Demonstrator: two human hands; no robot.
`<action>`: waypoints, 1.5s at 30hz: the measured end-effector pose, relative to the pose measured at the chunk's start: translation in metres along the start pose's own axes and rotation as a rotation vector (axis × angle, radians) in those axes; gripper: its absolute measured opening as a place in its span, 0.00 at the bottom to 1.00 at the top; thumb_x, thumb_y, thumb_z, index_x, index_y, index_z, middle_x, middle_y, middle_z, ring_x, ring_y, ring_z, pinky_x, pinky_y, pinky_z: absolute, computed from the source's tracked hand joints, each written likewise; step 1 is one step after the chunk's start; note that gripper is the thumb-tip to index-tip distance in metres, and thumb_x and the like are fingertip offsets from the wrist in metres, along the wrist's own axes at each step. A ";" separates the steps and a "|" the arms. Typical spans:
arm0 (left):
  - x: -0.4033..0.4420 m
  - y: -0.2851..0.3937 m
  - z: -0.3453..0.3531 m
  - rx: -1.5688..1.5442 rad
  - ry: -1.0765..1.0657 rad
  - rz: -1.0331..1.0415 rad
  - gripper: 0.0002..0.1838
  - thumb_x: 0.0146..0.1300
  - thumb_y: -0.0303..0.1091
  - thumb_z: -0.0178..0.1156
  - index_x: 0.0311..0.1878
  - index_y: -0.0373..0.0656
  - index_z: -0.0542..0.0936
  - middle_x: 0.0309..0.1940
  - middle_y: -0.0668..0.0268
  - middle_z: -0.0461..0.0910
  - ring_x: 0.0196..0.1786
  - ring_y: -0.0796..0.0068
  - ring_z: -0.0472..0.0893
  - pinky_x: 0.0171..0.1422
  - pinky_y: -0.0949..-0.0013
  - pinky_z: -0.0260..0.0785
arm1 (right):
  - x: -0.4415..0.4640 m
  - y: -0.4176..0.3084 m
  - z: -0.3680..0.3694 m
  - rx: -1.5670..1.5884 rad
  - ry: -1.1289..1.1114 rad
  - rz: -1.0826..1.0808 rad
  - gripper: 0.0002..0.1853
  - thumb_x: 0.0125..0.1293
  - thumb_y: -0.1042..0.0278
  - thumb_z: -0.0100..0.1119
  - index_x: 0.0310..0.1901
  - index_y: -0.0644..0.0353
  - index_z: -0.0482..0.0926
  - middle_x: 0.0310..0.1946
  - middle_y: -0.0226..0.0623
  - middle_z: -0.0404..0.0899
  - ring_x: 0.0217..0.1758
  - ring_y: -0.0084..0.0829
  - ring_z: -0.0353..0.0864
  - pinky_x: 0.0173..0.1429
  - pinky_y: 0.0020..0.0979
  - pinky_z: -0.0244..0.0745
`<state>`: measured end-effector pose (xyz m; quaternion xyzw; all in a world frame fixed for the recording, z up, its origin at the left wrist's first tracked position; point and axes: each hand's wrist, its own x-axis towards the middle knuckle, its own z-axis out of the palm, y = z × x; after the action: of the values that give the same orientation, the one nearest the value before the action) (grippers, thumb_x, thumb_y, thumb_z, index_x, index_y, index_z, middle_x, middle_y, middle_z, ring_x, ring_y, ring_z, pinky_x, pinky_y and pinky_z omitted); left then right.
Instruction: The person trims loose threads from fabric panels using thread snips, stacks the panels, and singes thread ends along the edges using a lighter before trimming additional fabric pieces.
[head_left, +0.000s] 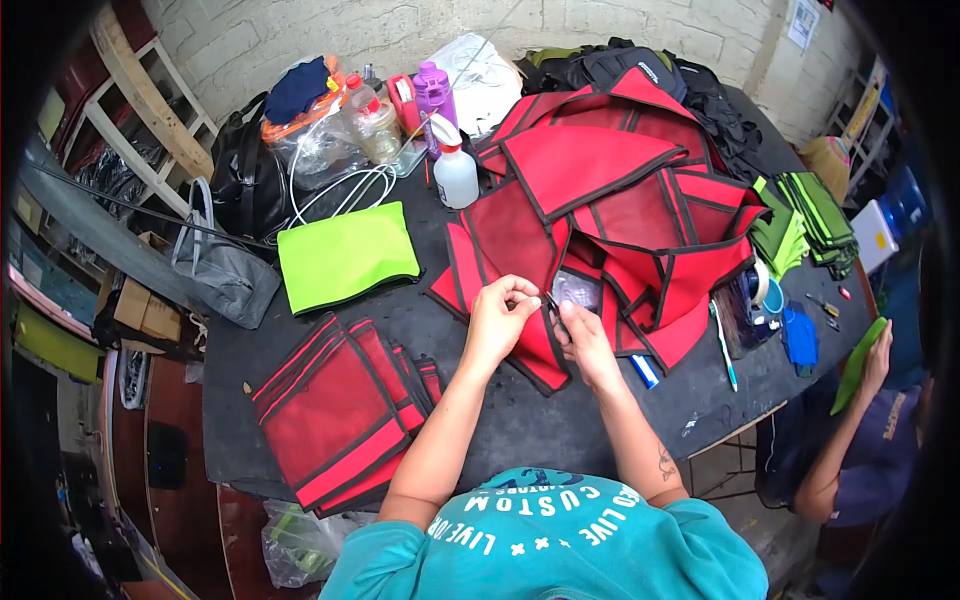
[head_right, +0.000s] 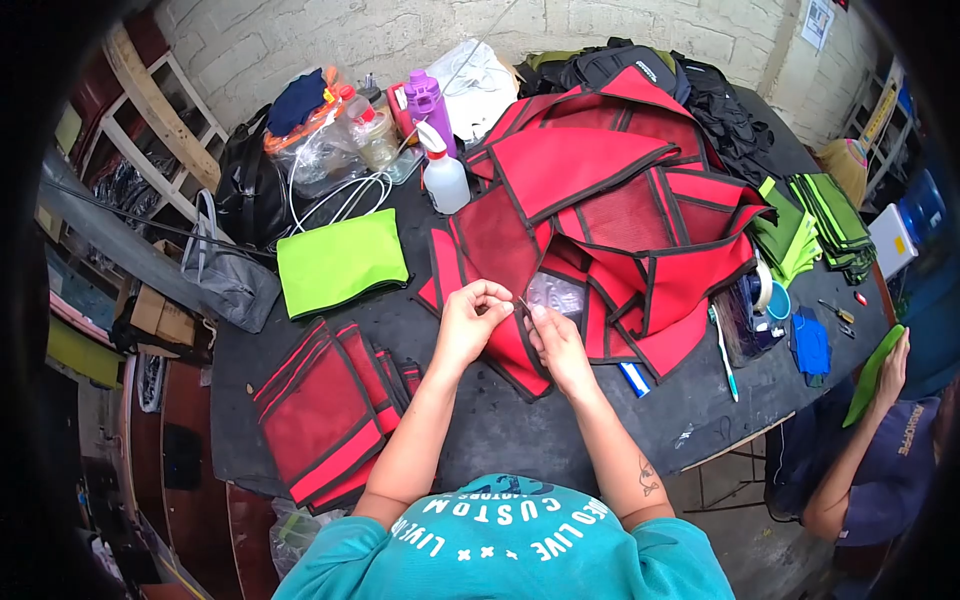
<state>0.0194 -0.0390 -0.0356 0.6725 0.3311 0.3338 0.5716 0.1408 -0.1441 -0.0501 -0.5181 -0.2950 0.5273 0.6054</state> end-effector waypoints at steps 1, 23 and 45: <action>0.000 -0.001 0.002 -0.001 0.001 0.002 0.05 0.58 0.21 0.60 0.38 0.34 0.81 0.28 0.71 0.80 0.33 0.86 0.76 0.40 0.81 0.68 | 0.002 0.001 0.002 0.004 0.018 -0.031 0.17 0.73 0.52 0.44 0.35 0.56 0.72 0.18 0.18 0.63 0.16 0.11 0.52 0.19 0.17 0.45; -0.001 0.001 0.001 -0.207 -0.155 -0.040 0.06 0.60 0.26 0.61 0.38 0.34 0.82 0.30 0.72 0.80 0.34 0.87 0.76 0.42 0.81 0.67 | 0.001 0.014 0.001 -0.036 0.153 -0.211 0.15 0.72 0.59 0.49 0.31 0.60 0.72 0.22 0.17 0.64 0.25 0.11 0.59 0.28 0.19 0.56; -0.008 -0.001 0.010 -0.139 0.113 0.174 0.04 0.54 0.26 0.62 0.30 0.35 0.81 0.26 0.68 0.81 0.30 0.82 0.76 0.39 0.76 0.68 | -0.011 -0.016 0.027 -0.803 0.431 -0.548 0.11 0.68 0.61 0.54 0.36 0.61 0.74 0.23 0.44 0.75 0.26 0.43 0.77 0.30 0.37 0.69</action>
<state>0.0229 -0.0505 -0.0383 0.6375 0.2794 0.4415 0.5662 0.1186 -0.1446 -0.0250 -0.7097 -0.4669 0.0769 0.5220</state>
